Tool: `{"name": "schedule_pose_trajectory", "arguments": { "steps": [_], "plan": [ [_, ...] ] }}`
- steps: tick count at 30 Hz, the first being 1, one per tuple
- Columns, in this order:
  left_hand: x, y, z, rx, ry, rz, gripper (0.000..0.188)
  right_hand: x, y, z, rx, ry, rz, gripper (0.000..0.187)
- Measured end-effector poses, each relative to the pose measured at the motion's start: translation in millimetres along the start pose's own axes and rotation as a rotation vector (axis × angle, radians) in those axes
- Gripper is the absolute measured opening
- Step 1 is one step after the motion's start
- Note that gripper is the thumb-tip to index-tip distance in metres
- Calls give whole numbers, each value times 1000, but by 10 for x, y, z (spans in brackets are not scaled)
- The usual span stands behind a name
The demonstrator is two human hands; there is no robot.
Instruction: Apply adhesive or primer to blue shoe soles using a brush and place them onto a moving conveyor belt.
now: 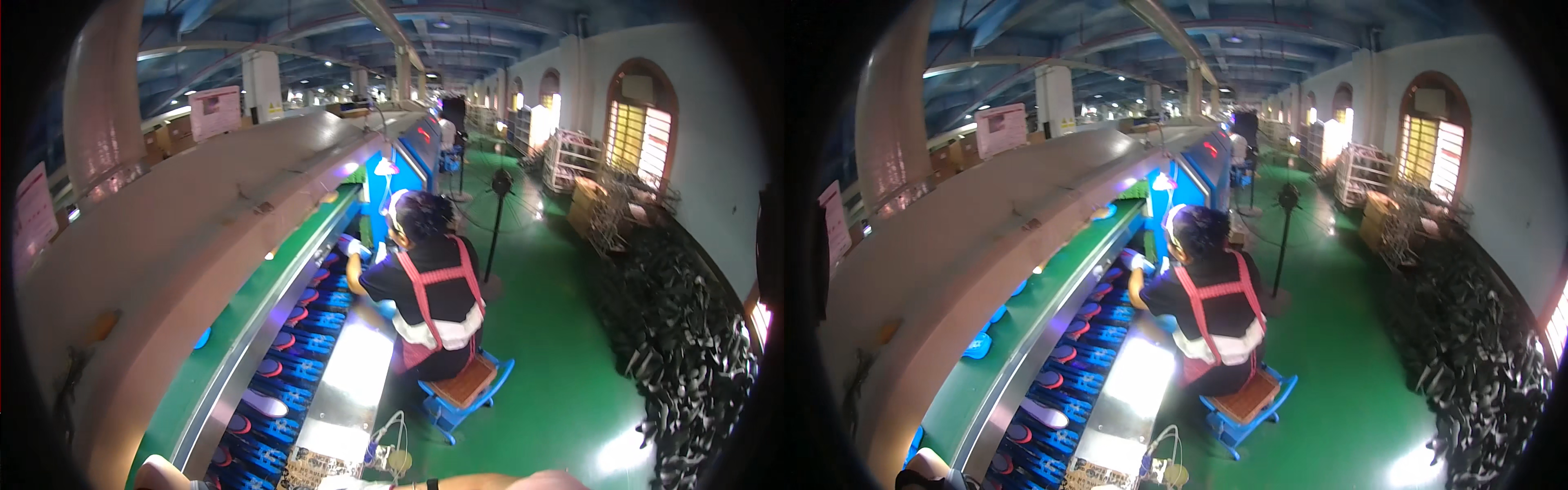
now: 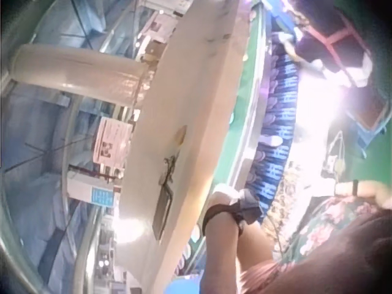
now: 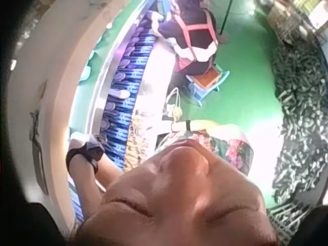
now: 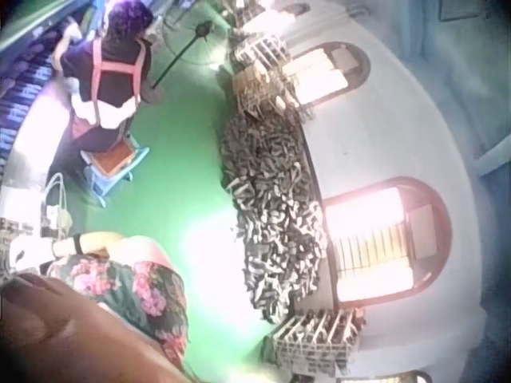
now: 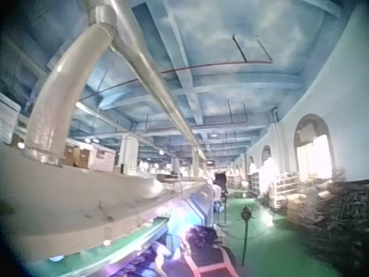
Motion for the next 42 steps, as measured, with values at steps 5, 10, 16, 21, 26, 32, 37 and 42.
{"name": "schedule_pose_trajectory", "arguments": {
  "steps": [5, 10, 16, 21, 26, 32, 37, 42],
  "plan": [
    [-83, 221, 21, 9, -95, 95, 52, -41, -15, -22, 14, 30, -33, 18],
    [12, 330, -4, 17, -119, 103, 49, -69, 48, 71, -4, 34, -4, 17],
    [147, 519, -93, 45, -149, 102, 45, -157, 55, 106, 9, 54, 56, 16],
    [215, 459, -120, 77, -173, 64, 42, -229, 49, -151, 16, 73, 181, 16],
    [198, 638, -214, 84, -178, 95, 39, -345, 146, -48, -5, 77, 233, 16],
    [18, 574, -243, 103, -242, 115, 35, -378, 214, -191, -67, 159, 139, 28],
    [-21, 668, -255, 98, -270, 133, 32, -433, 196, -119, -73, 167, 128, 24],
    [-22, 716, -228, 104, -312, 142, 29, -475, 261, -97, -96, 189, 141, 22]
  ]
}}
Point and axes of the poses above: each hand's wrist, its own x-axis towards the middle knuckle, its own z-axis out of the back of the hand, y = z × x, the point moved 10 cm from there along x, towards the middle knuckle, and after that the axes turned 6 degrees about x, right-handed, at the moved point
